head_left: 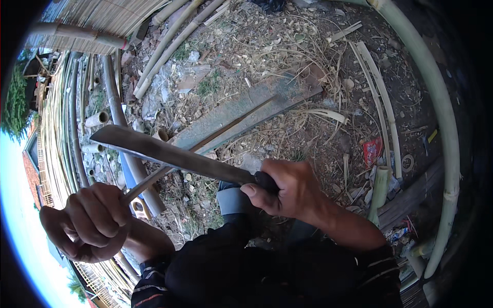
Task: Scraping and preparing strips of bamboo using a machete tool.
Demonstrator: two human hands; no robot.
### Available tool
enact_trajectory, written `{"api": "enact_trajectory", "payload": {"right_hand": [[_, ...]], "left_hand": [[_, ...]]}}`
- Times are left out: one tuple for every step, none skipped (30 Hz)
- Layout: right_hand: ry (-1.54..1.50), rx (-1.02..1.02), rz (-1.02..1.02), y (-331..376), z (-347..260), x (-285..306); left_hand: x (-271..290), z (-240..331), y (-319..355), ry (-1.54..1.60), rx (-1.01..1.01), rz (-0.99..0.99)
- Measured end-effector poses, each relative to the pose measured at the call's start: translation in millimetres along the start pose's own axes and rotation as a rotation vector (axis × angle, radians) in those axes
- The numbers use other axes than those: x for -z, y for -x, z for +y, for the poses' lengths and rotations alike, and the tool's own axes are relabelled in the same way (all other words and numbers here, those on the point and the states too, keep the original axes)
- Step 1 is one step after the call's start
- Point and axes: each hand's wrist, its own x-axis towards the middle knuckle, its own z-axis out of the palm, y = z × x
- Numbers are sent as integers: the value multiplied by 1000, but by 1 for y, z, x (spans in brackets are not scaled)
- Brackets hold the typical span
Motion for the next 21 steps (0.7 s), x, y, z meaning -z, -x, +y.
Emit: {"api": "enact_trajectory", "payload": {"right_hand": [[-2, -1, -2, 2, 7, -1], [-71, -239, -47, 5, 19, -5], [-142, -476, -93, 7, 26, -7], [-148, -471, -102, 10, 21, -8], [-131, -364, -61, 13, 3, -9], [-112, -258, -21, 15, -7, -10], [-18, -45, -10, 19, 1, -8], [-24, -52, -1, 26, 15, -8], [-56, -261, 19, 30, 37, -12], [-85, -456, 33, 19, 44, -15], [2, -526, -70, 17, 38, -9], [0, -521, -62, 17, 33, -7], [36, -341, -36, 25, 23, -7], [72, -160, -9, 31, 17, -8], [105, -79, 39, 33, 24, -9], [107, -87, 41, 34, 39, -10], [83, -321, 23, 32, 64, -13], [55, -552, 4, 30, 76, -14], [125, -577, -40, 30, 65, -12], [127, -580, -32, 34, 63, -15], [146, -343, 44, 38, 64, -19]], "left_hand": [[-4, -3, 1, -12, -30, 10], [-4, -3, 3, -15, -27, 13], [-2, 0, 6, -40, -28, 45], [-1, 1, 10, -70, -30, 80], [6, 4, 11, -40, -47, 86], [8, 5, 13, -31, -44, 87], [7, 2, 13, -21, -54, 85], [-2, 1, 8, -8, -53, 79], [-7, 1, 6, -3, -43, 70], [-3, 0, 9, -38, -37, 131], [1, 0, 10, -70, -33, 191], [3, -1, 11, -71, -35, 182], [3, 3, 11, -56, -24, 175], [3, 4, 11, -41, -13, 167], [3, 4, 10, 7, 11, 130], [3, 7, 10, 14, 16, 130], [8, 8, 13, -25, 11, 148], [14, 10, 16, -67, 4, 168], [17, 12, 19, -85, 15, 205], [20, 15, 20, -80, 16, 200], [22, 17, 21, -72, 9, 202]]}}
